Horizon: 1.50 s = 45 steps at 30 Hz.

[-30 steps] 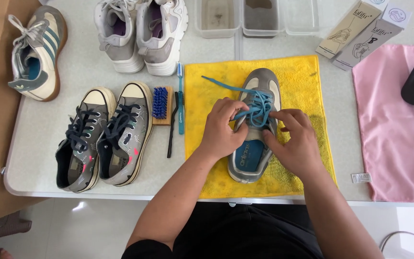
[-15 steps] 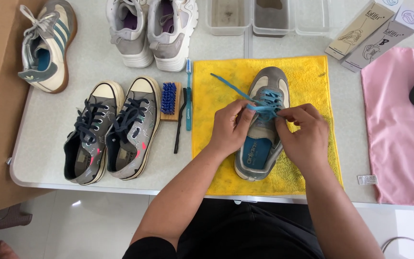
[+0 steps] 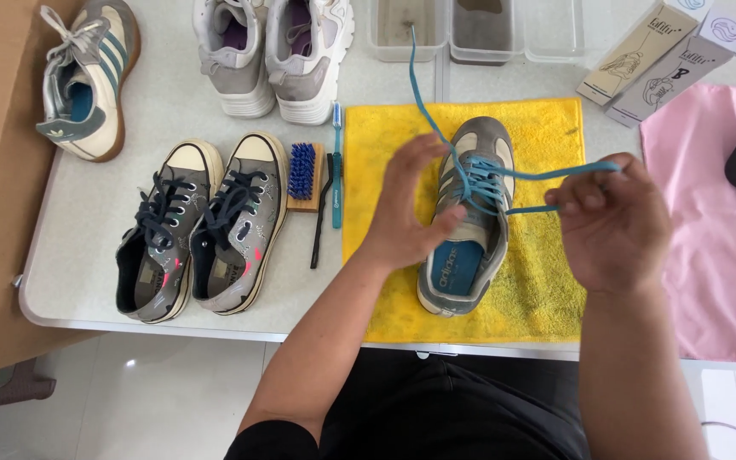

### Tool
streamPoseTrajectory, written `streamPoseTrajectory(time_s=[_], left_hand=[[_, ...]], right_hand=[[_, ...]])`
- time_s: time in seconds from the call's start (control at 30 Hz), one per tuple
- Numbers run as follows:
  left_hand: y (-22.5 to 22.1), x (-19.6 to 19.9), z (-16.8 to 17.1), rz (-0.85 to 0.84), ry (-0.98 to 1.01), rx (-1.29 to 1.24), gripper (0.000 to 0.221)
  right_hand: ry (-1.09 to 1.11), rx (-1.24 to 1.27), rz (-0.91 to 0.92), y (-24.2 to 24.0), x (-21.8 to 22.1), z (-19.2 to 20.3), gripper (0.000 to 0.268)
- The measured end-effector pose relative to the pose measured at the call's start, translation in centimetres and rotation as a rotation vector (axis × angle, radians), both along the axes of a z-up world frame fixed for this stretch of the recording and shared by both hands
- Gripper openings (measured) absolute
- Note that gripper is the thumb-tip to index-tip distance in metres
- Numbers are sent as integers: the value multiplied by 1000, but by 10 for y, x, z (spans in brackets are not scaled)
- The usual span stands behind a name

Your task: Organizing shoe cleaning supplies on a workbench and lacing a sneaker.

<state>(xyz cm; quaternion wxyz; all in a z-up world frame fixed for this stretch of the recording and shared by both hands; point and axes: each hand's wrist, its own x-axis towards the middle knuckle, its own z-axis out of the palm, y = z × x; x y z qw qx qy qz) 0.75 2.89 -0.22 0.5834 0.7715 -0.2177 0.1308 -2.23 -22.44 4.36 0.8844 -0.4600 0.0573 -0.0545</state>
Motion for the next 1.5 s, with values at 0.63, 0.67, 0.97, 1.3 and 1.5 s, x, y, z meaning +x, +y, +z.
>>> streamPoseTrajectory(time_s=[0.63,0.67,0.97,1.3,1.5], left_hand=[[-36,-3,18,-32,-356,831,24],[-42,4,5,-33,-359,830,24],[-36,14,5,-137,-424,692,16],[-23,-1,17,445,-130,415,21],[-45,-19,19,305,-478,746,26]], right_hand=[[46,-926,112,-22,-25,-23,34],[46,-926,108,1,-27,-13,34],[200,-1454,119,52,-33,-31,69],[158,-1520,45,59,-29,-52,63],[77,-1392,-17,63,-37,-49,58]])
